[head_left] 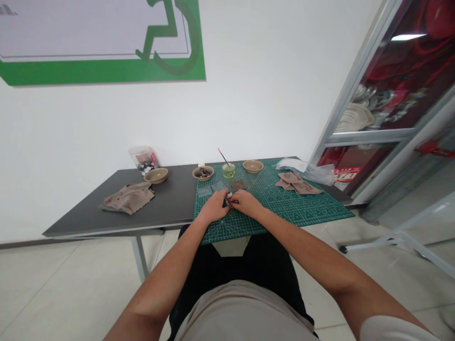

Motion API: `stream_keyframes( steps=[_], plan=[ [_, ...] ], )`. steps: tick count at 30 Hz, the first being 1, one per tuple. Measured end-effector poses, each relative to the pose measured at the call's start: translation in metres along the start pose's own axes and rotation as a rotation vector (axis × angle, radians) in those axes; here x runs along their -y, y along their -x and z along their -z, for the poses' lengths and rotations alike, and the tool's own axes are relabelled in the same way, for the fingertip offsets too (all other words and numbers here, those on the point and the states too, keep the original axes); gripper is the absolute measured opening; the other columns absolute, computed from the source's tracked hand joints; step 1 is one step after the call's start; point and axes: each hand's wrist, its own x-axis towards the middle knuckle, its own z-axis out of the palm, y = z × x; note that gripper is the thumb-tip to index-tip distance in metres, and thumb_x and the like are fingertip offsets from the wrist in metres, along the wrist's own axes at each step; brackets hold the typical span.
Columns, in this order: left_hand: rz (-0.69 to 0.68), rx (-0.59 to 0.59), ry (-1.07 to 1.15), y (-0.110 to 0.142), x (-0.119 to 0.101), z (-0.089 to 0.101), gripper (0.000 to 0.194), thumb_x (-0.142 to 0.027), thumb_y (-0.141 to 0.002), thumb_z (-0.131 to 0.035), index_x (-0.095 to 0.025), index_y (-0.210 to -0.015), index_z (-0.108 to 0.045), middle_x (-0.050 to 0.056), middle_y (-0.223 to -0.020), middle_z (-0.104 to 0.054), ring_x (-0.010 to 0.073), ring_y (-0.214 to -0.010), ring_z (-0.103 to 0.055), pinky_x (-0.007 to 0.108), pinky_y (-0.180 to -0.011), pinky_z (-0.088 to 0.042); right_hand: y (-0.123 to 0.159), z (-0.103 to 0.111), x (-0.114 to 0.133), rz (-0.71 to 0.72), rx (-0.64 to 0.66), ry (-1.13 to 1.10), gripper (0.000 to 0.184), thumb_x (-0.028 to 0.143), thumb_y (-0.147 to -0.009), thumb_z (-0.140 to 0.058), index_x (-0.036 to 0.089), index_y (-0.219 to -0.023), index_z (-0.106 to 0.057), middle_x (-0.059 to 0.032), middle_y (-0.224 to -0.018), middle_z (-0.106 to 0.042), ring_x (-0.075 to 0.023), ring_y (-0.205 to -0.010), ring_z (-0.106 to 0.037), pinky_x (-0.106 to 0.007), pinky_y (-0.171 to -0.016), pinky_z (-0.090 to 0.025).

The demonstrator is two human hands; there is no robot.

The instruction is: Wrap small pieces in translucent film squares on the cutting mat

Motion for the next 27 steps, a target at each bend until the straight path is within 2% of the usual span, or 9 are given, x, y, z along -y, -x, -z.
stream_keyframes(
  steps=[4, 9, 17, 24, 27],
  plan=[
    [-0.002, 0.001, -0.008, 0.0, 0.002, -0.001, 0.04, -0.025, -0.079, -0.059, -0.02, -0.118, -0.052, 0.01, -0.115, -0.061, 0.0272, -0.108, -0.054, 0.044, -0.096, -0.045, -0.011, -0.003, -0.008, -0.011, -0.012, 0.036, 0.011, 0.021, -0.086, -0.065, 0.018, -0.09, -0.075, -0.0053, -0.091, -0.072, -0.0181, -0.092, -0.059, -0.027, -0.084, -0.041],
    [-0.009, 0.002, -0.018, 0.0, 0.004, -0.003, 0.04, -0.024, -0.08, -0.058, -0.018, -0.119, -0.05, 0.01, -0.116, -0.061, 0.0275, -0.109, -0.054, 0.044, -0.096, -0.045, -0.006, -0.003, -0.017, -0.098, -0.057, 0.052, 0.012, 0.022, -0.085, -0.066, 0.017, -0.091, -0.075, -0.0058, -0.091, -0.072, -0.0174, -0.09, -0.06, -0.027, -0.083, -0.04],
    [0.015, 0.001, -0.02, -0.001, 0.001, -0.001, 0.039, -0.021, -0.08, -0.056, -0.02, -0.119, -0.052, 0.01, -0.115, -0.061, 0.0269, -0.108, -0.054, 0.044, -0.098, -0.044, 0.013, 0.001, 0.003, -0.127, -0.061, 0.05, 0.008, 0.023, -0.084, -0.067, 0.017, -0.084, -0.073, -0.0055, -0.088, -0.07, -0.0176, -0.088, -0.059, -0.027, -0.081, -0.04],
    [0.005, 0.005, -0.045, -0.001, 0.0, -0.001, 0.036, -0.019, -0.079, -0.054, -0.021, -0.115, -0.053, 0.009, -0.111, -0.062, 0.0263, -0.105, -0.054, 0.043, -0.094, -0.045, -0.002, -0.001, 0.004, -0.043, -0.012, 0.025, 0.01, 0.019, -0.086, -0.064, 0.018, -0.088, -0.074, -0.0054, -0.089, -0.071, -0.0172, -0.092, -0.059, -0.027, -0.084, -0.04],
    [0.008, 0.007, -0.052, -0.001, 0.0, -0.001, 0.034, -0.022, -0.08, -0.055, -0.02, -0.114, -0.053, 0.009, -0.11, -0.062, 0.0265, -0.104, -0.054, 0.043, -0.094, -0.045, -0.007, -0.001, -0.002, -0.093, -0.027, 0.048, 0.012, 0.023, -0.086, -0.064, 0.02, -0.091, -0.075, -0.0053, -0.088, -0.071, -0.0178, -0.09, -0.06, -0.027, -0.081, -0.04]
  ],
)
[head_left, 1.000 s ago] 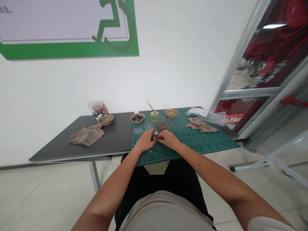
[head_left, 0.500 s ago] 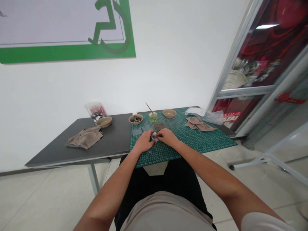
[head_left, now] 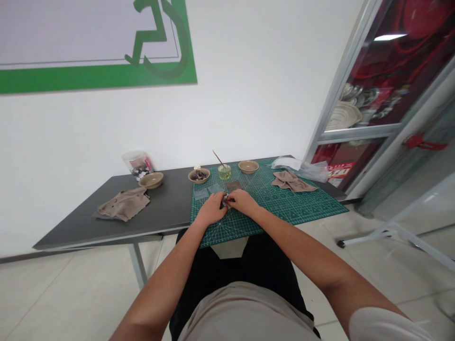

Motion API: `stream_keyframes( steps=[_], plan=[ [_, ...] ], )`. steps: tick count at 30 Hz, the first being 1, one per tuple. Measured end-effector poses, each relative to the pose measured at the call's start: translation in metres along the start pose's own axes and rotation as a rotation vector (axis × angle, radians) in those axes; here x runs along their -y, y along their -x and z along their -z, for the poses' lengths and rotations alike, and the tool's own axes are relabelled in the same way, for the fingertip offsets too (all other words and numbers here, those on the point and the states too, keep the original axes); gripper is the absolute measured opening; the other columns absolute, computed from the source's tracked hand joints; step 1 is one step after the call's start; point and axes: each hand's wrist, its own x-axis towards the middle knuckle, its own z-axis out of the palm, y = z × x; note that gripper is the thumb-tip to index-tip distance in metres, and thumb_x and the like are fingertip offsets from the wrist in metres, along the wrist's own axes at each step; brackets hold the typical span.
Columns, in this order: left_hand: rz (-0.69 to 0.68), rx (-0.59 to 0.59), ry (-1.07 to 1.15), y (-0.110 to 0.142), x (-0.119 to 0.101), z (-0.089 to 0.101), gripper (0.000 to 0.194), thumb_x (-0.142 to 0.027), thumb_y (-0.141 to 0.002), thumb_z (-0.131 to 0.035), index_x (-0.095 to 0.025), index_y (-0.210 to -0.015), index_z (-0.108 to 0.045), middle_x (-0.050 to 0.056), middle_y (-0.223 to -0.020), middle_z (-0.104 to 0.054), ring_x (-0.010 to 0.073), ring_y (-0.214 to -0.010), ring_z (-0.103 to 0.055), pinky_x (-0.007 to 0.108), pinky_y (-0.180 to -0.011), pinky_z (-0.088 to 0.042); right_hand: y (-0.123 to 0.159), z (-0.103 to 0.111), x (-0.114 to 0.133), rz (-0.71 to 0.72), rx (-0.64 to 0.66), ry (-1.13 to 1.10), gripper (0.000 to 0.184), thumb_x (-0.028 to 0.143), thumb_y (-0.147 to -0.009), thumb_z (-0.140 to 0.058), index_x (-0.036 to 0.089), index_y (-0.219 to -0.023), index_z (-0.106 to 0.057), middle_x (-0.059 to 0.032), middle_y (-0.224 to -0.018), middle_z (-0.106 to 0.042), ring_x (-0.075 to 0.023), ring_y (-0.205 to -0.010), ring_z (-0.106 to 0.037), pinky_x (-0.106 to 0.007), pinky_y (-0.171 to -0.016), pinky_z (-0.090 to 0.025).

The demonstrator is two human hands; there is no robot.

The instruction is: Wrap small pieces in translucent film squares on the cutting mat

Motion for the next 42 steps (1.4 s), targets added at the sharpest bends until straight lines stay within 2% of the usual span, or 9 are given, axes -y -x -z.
stream_keyframes(
  steps=[4, 12, 22, 29, 35, 42],
  plan=[
    [-0.009, 0.0, 0.007, 0.0, 0.001, -0.001, 0.037, -0.023, -0.081, -0.055, -0.019, -0.117, -0.052, 0.009, -0.113, -0.061, 0.0267, -0.105, -0.054, 0.043, -0.095, -0.045, 0.005, 0.003, -0.003, -0.061, -0.017, 0.023, 0.011, 0.024, -0.085, -0.065, 0.019, -0.088, -0.075, -0.0054, -0.088, -0.072, -0.0184, -0.087, -0.061, -0.027, -0.079, -0.04],
    [0.005, -0.013, 0.03, 0.001, 0.0, 0.0, 0.039, -0.02, -0.079, -0.056, -0.02, -0.118, -0.053, 0.009, -0.114, -0.062, 0.0266, -0.108, -0.054, 0.044, -0.097, -0.045, 0.022, 0.006, 0.005, -0.072, -0.018, 0.052, 0.013, 0.027, -0.086, -0.064, 0.021, -0.083, -0.075, -0.0048, -0.083, -0.073, -0.0189, -0.083, -0.062, -0.028, -0.075, -0.04],
    [-0.011, -0.023, 0.008, 0.002, 0.002, -0.002, 0.037, -0.022, -0.081, -0.055, -0.019, -0.117, -0.053, 0.009, -0.11, -0.062, 0.0271, -0.106, -0.054, 0.043, -0.094, -0.046, 0.012, 0.007, 0.013, -0.043, 0.006, 0.019, 0.013, 0.024, -0.087, -0.063, 0.019, -0.088, -0.076, -0.0059, -0.088, -0.073, -0.0179, -0.087, -0.062, -0.027, -0.079, -0.04],
    [0.002, -0.008, 0.015, 0.001, 0.002, -0.002, 0.039, -0.023, -0.08, -0.056, -0.019, -0.119, -0.052, 0.009, -0.113, -0.061, 0.0271, -0.108, -0.054, 0.043, -0.097, -0.045, 0.015, 0.006, 0.002, -0.002, 0.003, 0.009, 0.013, 0.026, -0.086, -0.065, 0.02, -0.087, -0.077, -0.0043, -0.087, -0.074, -0.0183, -0.087, -0.062, -0.028, -0.08, -0.04],
    [-0.02, -0.016, 0.008, 0.001, 0.003, -0.003, 0.038, -0.025, -0.081, -0.056, -0.018, -0.119, -0.052, 0.01, -0.113, -0.062, 0.0273, -0.107, -0.054, 0.043, -0.095, -0.046, 0.012, 0.001, -0.012, -0.048, -0.029, 0.022, 0.012, 0.026, -0.085, -0.066, 0.021, -0.088, -0.076, -0.0033, -0.087, -0.074, -0.0181, -0.086, -0.062, -0.027, -0.078, -0.04],
    [-0.03, -0.014, -0.002, 0.001, 0.003, -0.002, 0.035, -0.021, -0.081, -0.054, -0.017, -0.116, -0.053, 0.01, -0.11, -0.062, 0.0263, -0.104, -0.054, 0.041, -0.094, -0.045, 0.003, 0.001, 0.009, 0.001, 0.012, 0.026, 0.013, 0.022, -0.086, -0.063, 0.019, -0.085, -0.075, -0.0053, -0.086, -0.073, -0.0177, -0.086, -0.062, -0.027, -0.079, -0.04]
  ],
)
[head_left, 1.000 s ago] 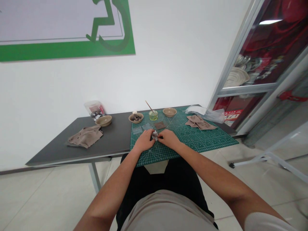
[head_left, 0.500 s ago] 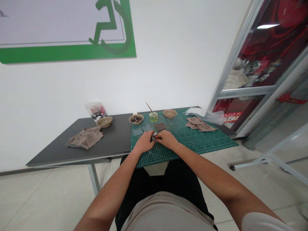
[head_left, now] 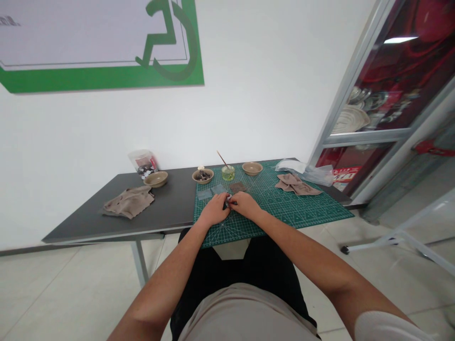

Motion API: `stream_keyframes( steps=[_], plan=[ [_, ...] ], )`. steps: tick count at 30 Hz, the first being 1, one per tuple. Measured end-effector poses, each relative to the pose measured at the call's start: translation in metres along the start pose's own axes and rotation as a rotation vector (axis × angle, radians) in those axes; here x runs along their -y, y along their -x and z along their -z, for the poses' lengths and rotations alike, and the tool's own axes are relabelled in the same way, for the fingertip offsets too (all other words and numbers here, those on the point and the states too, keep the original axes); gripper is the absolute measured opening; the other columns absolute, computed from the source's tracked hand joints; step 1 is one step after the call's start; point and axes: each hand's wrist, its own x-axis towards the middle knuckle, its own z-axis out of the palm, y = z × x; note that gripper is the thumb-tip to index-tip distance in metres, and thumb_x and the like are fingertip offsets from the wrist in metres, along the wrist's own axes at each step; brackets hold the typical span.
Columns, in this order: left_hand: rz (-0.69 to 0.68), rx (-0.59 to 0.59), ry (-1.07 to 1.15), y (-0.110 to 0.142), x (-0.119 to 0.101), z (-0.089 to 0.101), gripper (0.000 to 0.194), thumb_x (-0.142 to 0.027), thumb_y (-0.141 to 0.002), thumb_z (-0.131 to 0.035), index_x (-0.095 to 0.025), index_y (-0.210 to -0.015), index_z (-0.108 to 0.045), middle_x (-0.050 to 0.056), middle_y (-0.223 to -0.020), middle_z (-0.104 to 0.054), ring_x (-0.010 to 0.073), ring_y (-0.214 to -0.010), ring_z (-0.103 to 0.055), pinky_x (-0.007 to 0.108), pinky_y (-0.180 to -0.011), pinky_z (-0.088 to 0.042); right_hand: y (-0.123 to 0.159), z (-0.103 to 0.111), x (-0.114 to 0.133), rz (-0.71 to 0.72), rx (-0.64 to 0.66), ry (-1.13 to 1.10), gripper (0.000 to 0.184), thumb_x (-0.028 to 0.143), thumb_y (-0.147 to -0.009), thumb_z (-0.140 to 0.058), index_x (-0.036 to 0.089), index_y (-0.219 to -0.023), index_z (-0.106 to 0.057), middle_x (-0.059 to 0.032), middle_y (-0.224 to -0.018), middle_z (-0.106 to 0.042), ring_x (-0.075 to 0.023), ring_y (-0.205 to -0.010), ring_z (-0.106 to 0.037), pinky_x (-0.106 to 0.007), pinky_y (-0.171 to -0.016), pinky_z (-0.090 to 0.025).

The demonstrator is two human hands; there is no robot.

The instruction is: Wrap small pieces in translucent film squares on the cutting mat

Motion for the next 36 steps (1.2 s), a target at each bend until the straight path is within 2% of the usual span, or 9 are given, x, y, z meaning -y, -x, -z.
stream_keyframes(
  steps=[3, 7, 11, 17, 22, 26, 30, 36],
  plan=[
    [0.004, -0.003, 0.003, 0.0, 0.0, -0.001, 0.037, -0.021, -0.081, -0.054, -0.017, -0.118, -0.052, 0.01, -0.112, -0.062, 0.0263, -0.106, -0.054, 0.041, -0.095, -0.045, 0.008, 0.003, 0.0, 0.017, 0.005, -0.028, 0.011, 0.022, -0.085, -0.065, 0.019, -0.085, -0.076, -0.0048, -0.086, -0.073, -0.018, -0.086, -0.062, -0.027, -0.079, -0.041],
    [0.013, 0.0, -0.002, 0.001, 0.001, -0.002, 0.039, -0.023, -0.081, -0.056, -0.018, -0.12, -0.052, 0.01, -0.115, -0.061, 0.0271, -0.107, -0.054, 0.042, -0.096, -0.044, 0.017, 0.005, -0.014, -0.002, -0.014, -0.08, 0.011, 0.023, -0.083, -0.067, 0.021, -0.087, -0.076, -0.0035, -0.087, -0.074, -0.0188, -0.087, -0.063, -0.027, -0.08, -0.042],
    [0.009, -0.001, 0.001, 0.001, 0.001, -0.002, 0.039, -0.023, -0.082, -0.056, -0.018, -0.12, -0.052, 0.01, -0.113, -0.062, 0.0269, -0.106, -0.054, 0.042, -0.094, -0.045, 0.013, 0.004, -0.022, -0.039, -0.036, -0.08, 0.011, 0.023, -0.083, -0.066, 0.021, -0.087, -0.076, -0.0037, -0.086, -0.074, -0.0189, -0.086, -0.063, -0.028, -0.08, -0.042],
    [0.011, 0.0, -0.002, 0.0, 0.001, -0.001, 0.038, -0.022, -0.081, -0.056, -0.018, -0.118, -0.052, 0.01, -0.112, -0.061, 0.027, -0.106, -0.054, 0.042, -0.095, -0.045, -0.002, -0.003, -0.011, 0.008, -0.038, -0.03, 0.01, 0.021, -0.084, -0.065, 0.02, -0.083, -0.075, -0.0051, -0.085, -0.072, -0.019, -0.087, -0.061, -0.028, -0.079, -0.041],
    [0.012, -0.005, 0.01, 0.0, 0.0, 0.0, 0.038, -0.019, -0.08, -0.055, -0.018, -0.118, -0.053, 0.01, -0.112, -0.062, 0.0262, -0.107, -0.054, 0.042, -0.096, -0.045, 0.009, -0.003, -0.006, 0.086, -0.019, -0.028, 0.011, 0.02, -0.086, -0.064, 0.019, -0.083, -0.074, -0.0048, -0.086, -0.072, -0.0178, -0.087, -0.06, -0.029, -0.082, -0.041],
    [0.015, -0.006, 0.022, 0.0, 0.0, -0.001, 0.038, -0.02, -0.08, -0.056, -0.019, -0.118, -0.054, 0.009, -0.114, -0.062, 0.0258, -0.107, -0.055, 0.042, -0.096, -0.045, 0.018, 0.0, -0.016, 0.064, -0.034, -0.067, 0.01, 0.021, -0.085, -0.065, 0.019, -0.088, -0.075, -0.0047, -0.089, -0.073, -0.0188, -0.09, -0.061, -0.028, -0.083, -0.041],
    [0.027, -0.009, 0.013, 0.0, 0.001, -0.002, 0.037, -0.022, -0.08, -0.057, -0.019, -0.117, -0.054, 0.009, -0.114, -0.062, 0.0258, -0.107, -0.055, 0.042, -0.096, -0.045, 0.013, 0.001, -0.021, -0.002, -0.043, -0.048, 0.009, 0.021, -0.084, -0.066, 0.019, -0.087, -0.075, -0.0039, -0.088, -0.073, -0.0181, -0.088, -0.062, -0.027, -0.082, -0.041],
    [0.026, -0.011, 0.01, -0.001, 0.0, -0.001, 0.037, -0.022, -0.08, -0.056, -0.018, -0.117, -0.054, 0.009, -0.112, -0.062, 0.0261, -0.105, -0.055, 0.041, -0.094, -0.046, 0.001, -0.002, -0.007, 0.007, -0.042, 0.018, 0.01, 0.021, -0.087, -0.064, 0.018, -0.085, -0.073, -0.0054, -0.087, -0.072, -0.0175, -0.086, -0.06, -0.027, -0.081, -0.041]
  ],
)
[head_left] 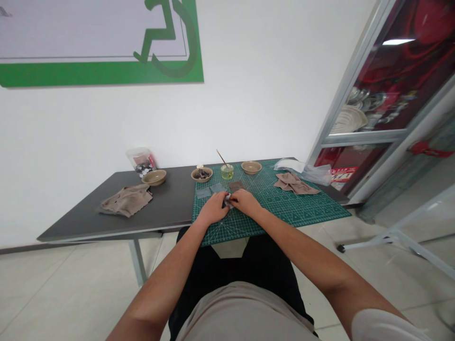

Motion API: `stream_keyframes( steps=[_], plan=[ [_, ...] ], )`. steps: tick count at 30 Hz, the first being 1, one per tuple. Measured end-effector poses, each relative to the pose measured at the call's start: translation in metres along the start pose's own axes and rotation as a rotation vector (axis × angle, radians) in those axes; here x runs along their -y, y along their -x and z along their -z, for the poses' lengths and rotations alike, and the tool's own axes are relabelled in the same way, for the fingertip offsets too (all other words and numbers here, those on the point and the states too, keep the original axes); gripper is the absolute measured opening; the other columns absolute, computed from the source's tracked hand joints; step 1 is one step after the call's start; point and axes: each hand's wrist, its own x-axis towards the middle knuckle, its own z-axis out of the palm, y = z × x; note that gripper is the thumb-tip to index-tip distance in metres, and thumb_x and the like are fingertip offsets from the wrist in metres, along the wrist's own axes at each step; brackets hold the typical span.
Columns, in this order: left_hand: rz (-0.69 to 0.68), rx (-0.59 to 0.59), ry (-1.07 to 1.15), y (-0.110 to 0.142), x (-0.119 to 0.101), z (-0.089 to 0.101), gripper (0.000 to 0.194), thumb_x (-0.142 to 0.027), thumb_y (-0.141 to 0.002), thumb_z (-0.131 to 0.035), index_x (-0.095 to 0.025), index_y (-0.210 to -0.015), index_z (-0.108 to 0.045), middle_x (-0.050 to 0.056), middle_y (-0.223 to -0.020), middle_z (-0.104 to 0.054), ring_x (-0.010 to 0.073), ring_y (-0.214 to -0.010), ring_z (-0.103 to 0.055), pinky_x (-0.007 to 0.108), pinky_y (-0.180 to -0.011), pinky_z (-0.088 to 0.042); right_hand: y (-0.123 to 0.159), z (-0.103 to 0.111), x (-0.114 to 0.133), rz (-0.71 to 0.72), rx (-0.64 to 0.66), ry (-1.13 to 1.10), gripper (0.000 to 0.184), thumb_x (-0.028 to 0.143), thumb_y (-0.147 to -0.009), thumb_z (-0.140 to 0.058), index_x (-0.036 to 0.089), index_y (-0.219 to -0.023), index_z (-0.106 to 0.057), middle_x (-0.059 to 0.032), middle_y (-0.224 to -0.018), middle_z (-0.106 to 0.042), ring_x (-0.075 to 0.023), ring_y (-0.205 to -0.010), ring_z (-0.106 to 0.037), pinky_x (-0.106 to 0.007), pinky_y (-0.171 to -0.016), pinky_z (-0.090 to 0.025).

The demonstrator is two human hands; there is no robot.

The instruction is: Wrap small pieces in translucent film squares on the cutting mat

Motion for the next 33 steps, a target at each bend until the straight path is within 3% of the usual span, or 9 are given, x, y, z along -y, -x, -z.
stream_keyframes(
  steps=[7, 13, 21, 24, 27, 33],
  plan=[
    [0.011, 0.007, 0.019, 0.0, -0.001, 0.001, 0.038, -0.02, -0.079, -0.056, -0.018, -0.117, -0.053, 0.01, -0.113, -0.062, 0.0262, -0.107, -0.054, 0.042, -0.095, -0.045, 0.012, 0.001, -0.002, 0.062, 0.023, -0.082, 0.009, 0.021, -0.086, -0.065, 0.017, -0.089, -0.073, -0.0061, -0.092, -0.072, -0.0189, -0.091, -0.06, -0.029, -0.084, -0.042],
    [0.023, 0.0, 0.025, 0.001, -0.002, 0.001, 0.036, -0.022, -0.081, -0.057, -0.02, -0.117, -0.053, 0.009, -0.111, -0.063, 0.0262, -0.106, -0.055, 0.041, -0.094, -0.045, 0.013, 0.001, -0.018, -0.04, -0.013, -0.131, 0.009, 0.018, -0.083, -0.066, 0.021, -0.086, -0.074, -0.0038, -0.089, -0.073, -0.0189, -0.091, -0.062, -0.029, -0.085, -0.043],
    [0.021, -0.003, 0.044, -0.002, 0.004, -0.001, 0.029, -0.019, -0.085, -0.051, -0.02, -0.113, -0.055, 0.009, -0.108, -0.063, 0.0253, -0.104, -0.055, 0.04, -0.093, -0.045, 0.001, -0.001, 0.0, -0.048, -0.002, -0.097, 0.008, 0.019, -0.085, -0.063, 0.019, -0.083, -0.071, -0.0055, -0.086, -0.069, -0.018, -0.088, -0.059, -0.028, -0.08, -0.042],
    [-0.014, -0.001, 0.03, -0.002, 0.005, 0.0, 0.027, -0.018, -0.084, -0.052, -0.02, -0.11, -0.057, 0.008, -0.105, -0.063, 0.0248, -0.101, -0.055, 0.04, -0.091, -0.045, 0.003, -0.001, 0.004, -0.064, -0.006, -0.158, 0.006, 0.018, -0.082, -0.064, 0.018, -0.087, -0.068, -0.0054, -0.087, -0.068, -0.0182, -0.088, -0.06, -0.029, -0.079, -0.043],
    [-0.035, -0.006, 0.052, -0.002, 0.005, 0.002, 0.027, -0.017, -0.083, -0.054, -0.02, -0.11, -0.059, 0.007, -0.104, -0.063, 0.0241, -0.101, -0.055, 0.039, -0.092, -0.045, 0.006, -0.001, 0.002, -0.111, -0.034, -0.295, 0.015, 0.016, -0.079, -0.066, 0.018, -0.094, -0.063, -0.0043, -0.088, -0.068, -0.0178, -0.086, -0.063, -0.028, -0.077, -0.044],
    [-0.081, -0.033, 0.116, -0.002, 0.01, 0.004, 0.038, -0.013, -0.082, -0.054, -0.021, -0.119, -0.059, 0.008, -0.117, -0.061, 0.0241, -0.112, -0.052, 0.041, -0.1, -0.042, 0.007, -0.003, -0.001, -0.128, -0.108, -0.441, 0.024, 0.017, -0.083, -0.063, 0.02, -0.105, -0.053, -0.0059, -0.103, -0.068, -0.0183, -0.101, -0.065, -0.03, -0.086, -0.045]
  ],
)
